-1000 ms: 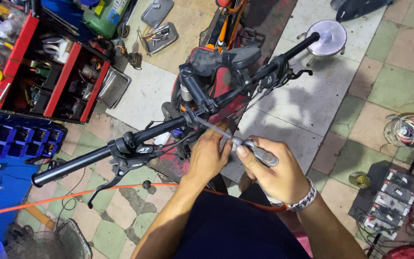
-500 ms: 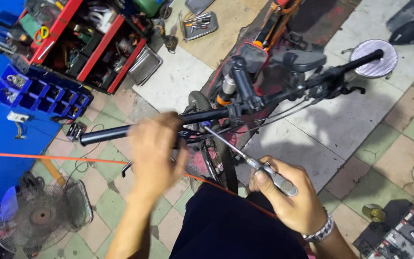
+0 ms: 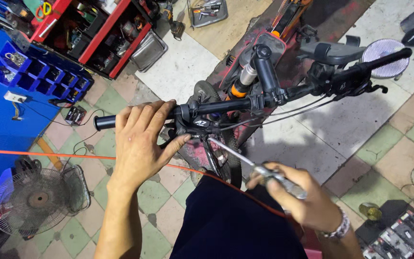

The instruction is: The person services a bicycle by using an air hose to inflate a tire, adjusting a brake lever with a multi-tool, and tightening a bolt on the handlebar assembly using a hex key.

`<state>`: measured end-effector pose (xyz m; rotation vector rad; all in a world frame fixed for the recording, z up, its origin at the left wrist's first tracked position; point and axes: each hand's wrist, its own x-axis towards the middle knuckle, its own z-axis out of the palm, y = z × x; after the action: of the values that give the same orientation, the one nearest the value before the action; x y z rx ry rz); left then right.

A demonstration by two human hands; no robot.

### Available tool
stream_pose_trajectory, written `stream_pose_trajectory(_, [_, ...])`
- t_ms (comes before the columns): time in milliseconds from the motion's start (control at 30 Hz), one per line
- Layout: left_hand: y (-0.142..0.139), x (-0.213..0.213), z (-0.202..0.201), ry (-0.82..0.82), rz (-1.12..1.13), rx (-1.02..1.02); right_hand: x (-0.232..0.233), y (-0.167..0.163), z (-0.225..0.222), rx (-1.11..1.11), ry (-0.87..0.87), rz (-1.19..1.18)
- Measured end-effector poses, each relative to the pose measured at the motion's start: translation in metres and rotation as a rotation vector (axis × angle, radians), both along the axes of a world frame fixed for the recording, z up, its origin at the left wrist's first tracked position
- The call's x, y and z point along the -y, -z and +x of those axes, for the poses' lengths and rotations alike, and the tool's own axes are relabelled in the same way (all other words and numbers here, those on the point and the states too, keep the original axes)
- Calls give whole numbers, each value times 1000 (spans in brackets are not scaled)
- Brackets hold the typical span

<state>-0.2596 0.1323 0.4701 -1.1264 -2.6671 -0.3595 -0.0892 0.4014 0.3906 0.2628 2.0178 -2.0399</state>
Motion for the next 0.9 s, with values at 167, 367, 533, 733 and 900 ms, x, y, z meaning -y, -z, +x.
stream_pose_trajectory(167, [3, -6, 8, -40, -16, -40, -2, 36, 26, -21, 147, -51])
stream_pose_trajectory(367, [25, -6, 28, -25, -33, -143, 7, 77, 30, -89, 266, 128])
stream_pose_trajectory(533, [93, -5, 57, 447, 294, -55, 43, 99, 4, -180, 432, 384])
stream_pose_trajectory(733, [202, 28, 55, 237, 28, 463, 89, 145, -44, -204, 724, 455])
stream_pose_trajectory(900, [258, 84, 46, 163, -106, 615, 124, 203, -41, -74, 532, 487])
